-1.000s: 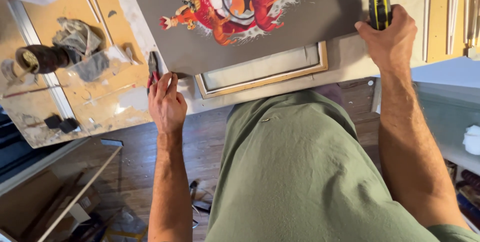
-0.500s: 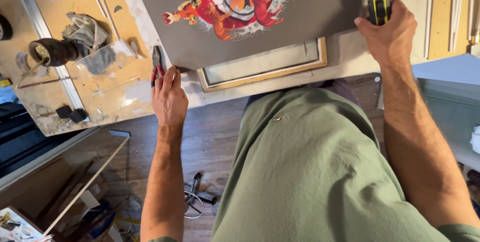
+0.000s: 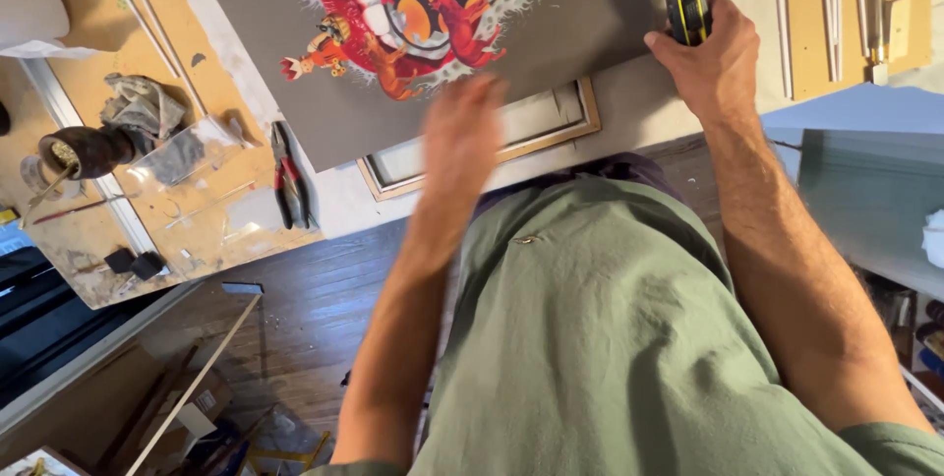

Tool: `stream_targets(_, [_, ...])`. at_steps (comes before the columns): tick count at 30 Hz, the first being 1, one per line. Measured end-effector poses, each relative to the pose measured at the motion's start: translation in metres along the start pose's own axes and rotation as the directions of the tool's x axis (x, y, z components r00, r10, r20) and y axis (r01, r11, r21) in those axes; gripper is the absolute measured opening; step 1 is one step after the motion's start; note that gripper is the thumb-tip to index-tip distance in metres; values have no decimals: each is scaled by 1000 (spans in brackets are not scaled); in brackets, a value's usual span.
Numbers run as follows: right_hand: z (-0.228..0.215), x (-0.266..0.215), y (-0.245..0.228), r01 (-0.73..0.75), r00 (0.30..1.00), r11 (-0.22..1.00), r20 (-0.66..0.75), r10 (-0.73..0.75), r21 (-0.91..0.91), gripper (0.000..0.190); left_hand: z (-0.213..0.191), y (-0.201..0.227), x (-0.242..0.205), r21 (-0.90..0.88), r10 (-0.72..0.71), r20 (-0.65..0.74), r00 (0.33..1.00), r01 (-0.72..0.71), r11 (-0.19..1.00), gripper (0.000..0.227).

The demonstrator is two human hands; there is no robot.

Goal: Framing a piece of art by aligning the print, trimming materials with a utility knife, and securing the backing.

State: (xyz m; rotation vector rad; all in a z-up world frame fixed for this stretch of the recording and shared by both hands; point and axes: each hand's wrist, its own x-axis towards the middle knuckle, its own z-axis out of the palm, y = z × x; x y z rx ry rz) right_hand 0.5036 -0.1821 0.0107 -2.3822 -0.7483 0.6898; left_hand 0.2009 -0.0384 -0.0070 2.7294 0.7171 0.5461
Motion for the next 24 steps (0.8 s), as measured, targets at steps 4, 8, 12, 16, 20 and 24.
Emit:
stream_targets(4, [-6,-4,-13,-98,995,995,14,98,32,41,28,77,83,62,33,162,986,-43,997,38])
stream_targets(8, [-11,-7,-19,-155,988,979,44,150,130,40,45,97,103,179,67,184,981,-101,979,45])
stream_targets(12, [-19,-10,4,-14,1000,989,-4,15,144,40,49,101,108,263,88,168,982,-131,956,45])
stream_targets(16, [-46,-29,3,-150,989,977,6,151,149,34,50,106,116,267,99,134,986,-133,954,54])
stream_targets(20, [-62,-56,21,-249,968,951,61,242,181,32,51,109,121,315,87,126,988,-123,941,60])
stream_targets(24, [-68,-79,42,-244,967,961,111,231,132,47,55,105,121,230,78,118,990,-104,968,55])
